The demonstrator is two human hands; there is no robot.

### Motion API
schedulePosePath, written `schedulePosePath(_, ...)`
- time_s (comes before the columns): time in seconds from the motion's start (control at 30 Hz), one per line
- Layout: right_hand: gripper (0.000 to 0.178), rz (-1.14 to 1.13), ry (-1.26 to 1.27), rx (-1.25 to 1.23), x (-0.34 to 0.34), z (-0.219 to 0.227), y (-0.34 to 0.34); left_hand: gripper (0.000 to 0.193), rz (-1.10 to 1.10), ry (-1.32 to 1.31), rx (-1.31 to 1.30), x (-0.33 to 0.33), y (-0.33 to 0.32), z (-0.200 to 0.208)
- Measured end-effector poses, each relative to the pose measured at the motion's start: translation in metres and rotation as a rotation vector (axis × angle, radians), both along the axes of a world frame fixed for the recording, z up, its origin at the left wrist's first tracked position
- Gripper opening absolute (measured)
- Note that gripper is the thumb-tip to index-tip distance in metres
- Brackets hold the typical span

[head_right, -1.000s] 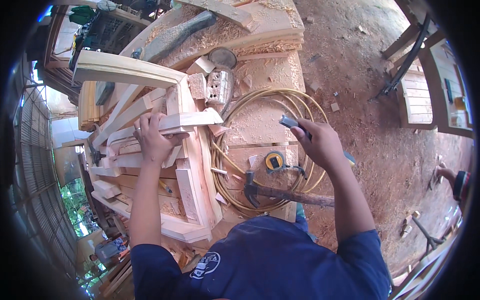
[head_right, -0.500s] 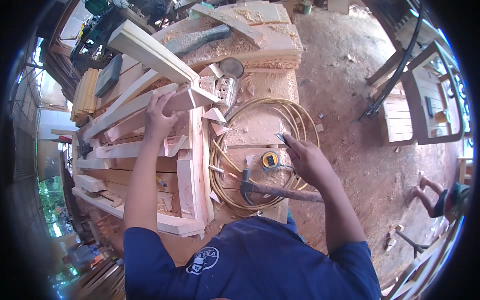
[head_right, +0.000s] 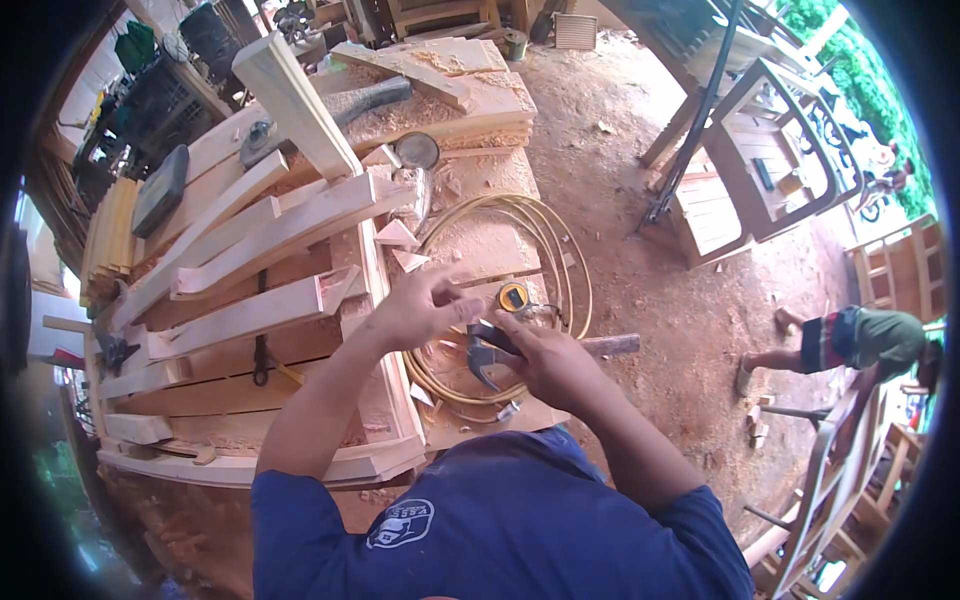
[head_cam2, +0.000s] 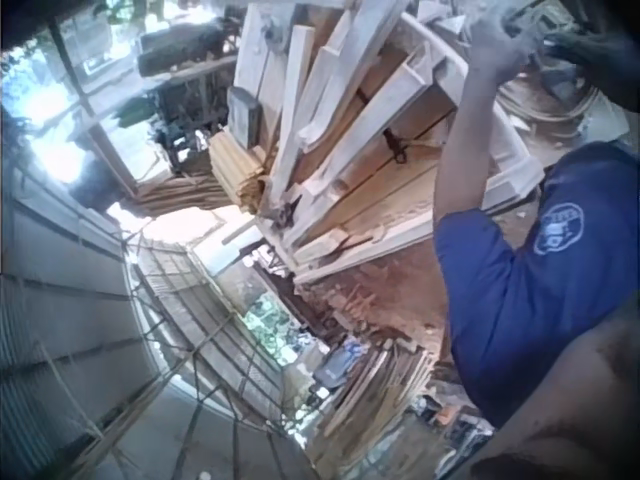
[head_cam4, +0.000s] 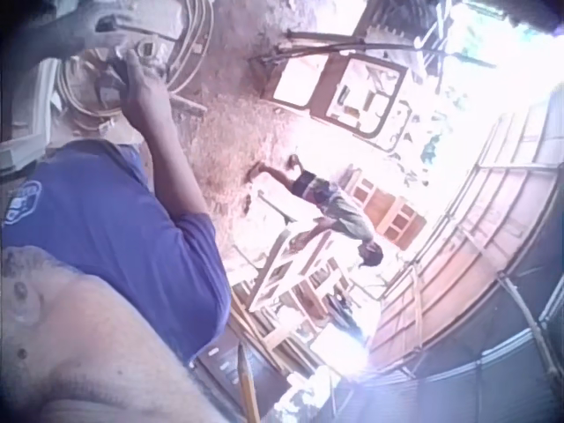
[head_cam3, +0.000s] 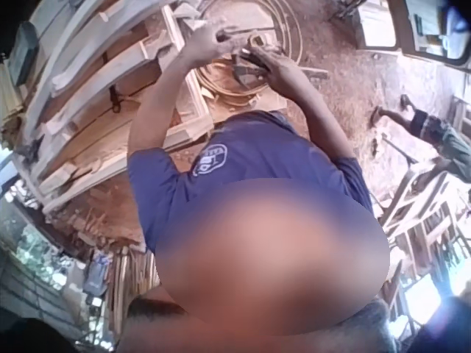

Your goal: The person uses a chisel and a hammer to carve and shape the edges and grooves of wooden furniture pieces in a workshop.

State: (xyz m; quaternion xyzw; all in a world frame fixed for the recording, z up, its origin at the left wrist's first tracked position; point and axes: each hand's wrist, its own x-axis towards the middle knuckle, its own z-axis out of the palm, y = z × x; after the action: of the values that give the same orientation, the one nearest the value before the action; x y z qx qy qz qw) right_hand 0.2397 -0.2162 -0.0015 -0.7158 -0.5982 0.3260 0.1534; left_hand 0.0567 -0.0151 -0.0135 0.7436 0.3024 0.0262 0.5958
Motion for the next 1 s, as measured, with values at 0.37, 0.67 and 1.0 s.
schedulePosePath(0.37, 0.046, -0.084, 0.156, 0.247, 0.008, -0.028, 0.074, 0.081, 0.513, 0.162, 1.248, -0.067, 0.137, -0.007)
schedulePosePath(0.67, 0.04, -0.001, -0.107, 0.401, 0.033, 0.0, 0.192, 0.126, 0.426, 0.32, 0.863, -0.083, 0.229, -0.034)
schedulePosePath(1.0, 0.045, 0.103, -0.504, 0.13, 0.045, 0.02, 0.284, 0.124, 0.417, 0.426, 0.866, -0.078, 0.233, -0.038)
